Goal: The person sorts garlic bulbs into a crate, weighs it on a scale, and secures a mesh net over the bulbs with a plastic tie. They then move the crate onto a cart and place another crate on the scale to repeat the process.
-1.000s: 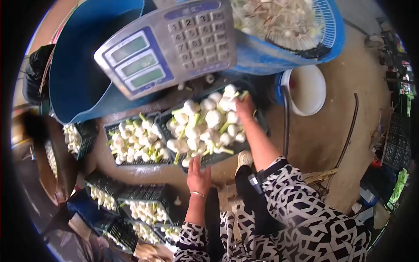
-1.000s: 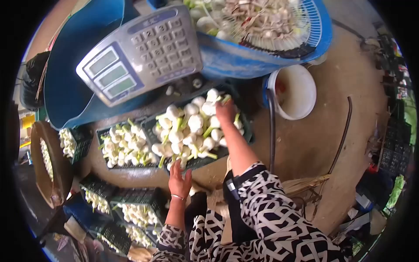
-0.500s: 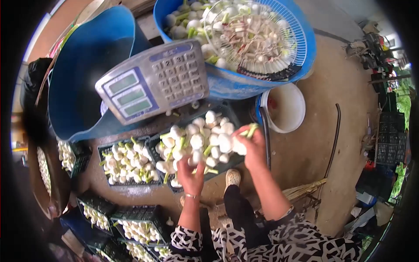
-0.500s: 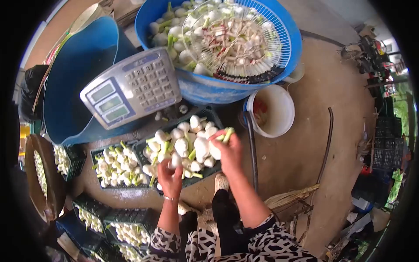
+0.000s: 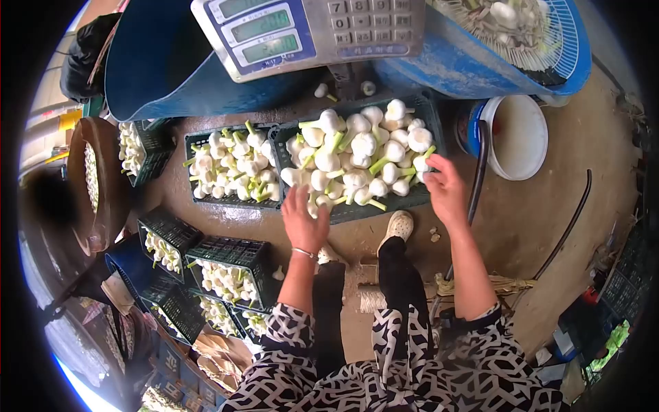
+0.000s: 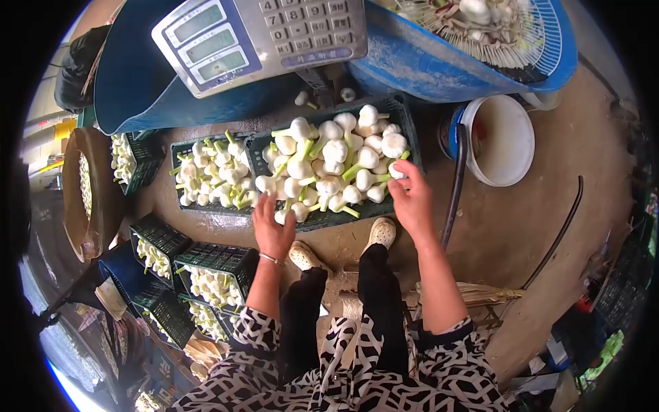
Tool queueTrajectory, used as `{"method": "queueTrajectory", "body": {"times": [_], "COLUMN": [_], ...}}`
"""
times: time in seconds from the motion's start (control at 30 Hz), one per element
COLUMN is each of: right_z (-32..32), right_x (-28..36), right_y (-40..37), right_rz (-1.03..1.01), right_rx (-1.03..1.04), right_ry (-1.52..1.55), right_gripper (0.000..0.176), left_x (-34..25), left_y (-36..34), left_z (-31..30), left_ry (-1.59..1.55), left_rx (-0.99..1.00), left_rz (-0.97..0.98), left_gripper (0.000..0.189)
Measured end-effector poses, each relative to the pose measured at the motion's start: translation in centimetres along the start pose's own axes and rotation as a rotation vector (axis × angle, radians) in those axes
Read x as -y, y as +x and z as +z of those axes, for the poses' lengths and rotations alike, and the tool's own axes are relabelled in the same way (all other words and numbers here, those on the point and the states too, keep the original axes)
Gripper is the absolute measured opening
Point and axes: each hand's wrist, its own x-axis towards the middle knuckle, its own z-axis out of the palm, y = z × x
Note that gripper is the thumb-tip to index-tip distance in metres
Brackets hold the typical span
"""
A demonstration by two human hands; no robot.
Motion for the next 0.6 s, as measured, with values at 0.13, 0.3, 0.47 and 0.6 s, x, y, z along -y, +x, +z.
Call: {"method": "queueTrajectory", "body": {"times": [0.13,0.3,0.47,0.6], "right_z": [7.1,14.3,18.0,15.3], "right_x": [-1.4,0.9,0.2,-2.6], "right_y": [3.2,4.6,4.1,2.9], "right_rz": [-0.16,-0.697,-0.646,-0.491], "right_rx": [0.105,0.271,0.389,0.363], "right_ry": [-0.44,-0.687,-0.927,-0.944], "right_gripper": [0.045,0.05,0.052,0.054], "left_x": [4.2,3.6,3.9,3.2], "left_y": [5.0,2.9,-1.0,-1.3], "left_z": [2.2,3.5,6.1,6.5], "left_ry": [0.126,0.062,-0.288,-0.069], "left_rx": [0.047,-0.001,0.084,0.179], "left_rz": [0.012,0.141,0.125,0.208], "left_gripper": [0.058,0.048,0.059,0.06]}}
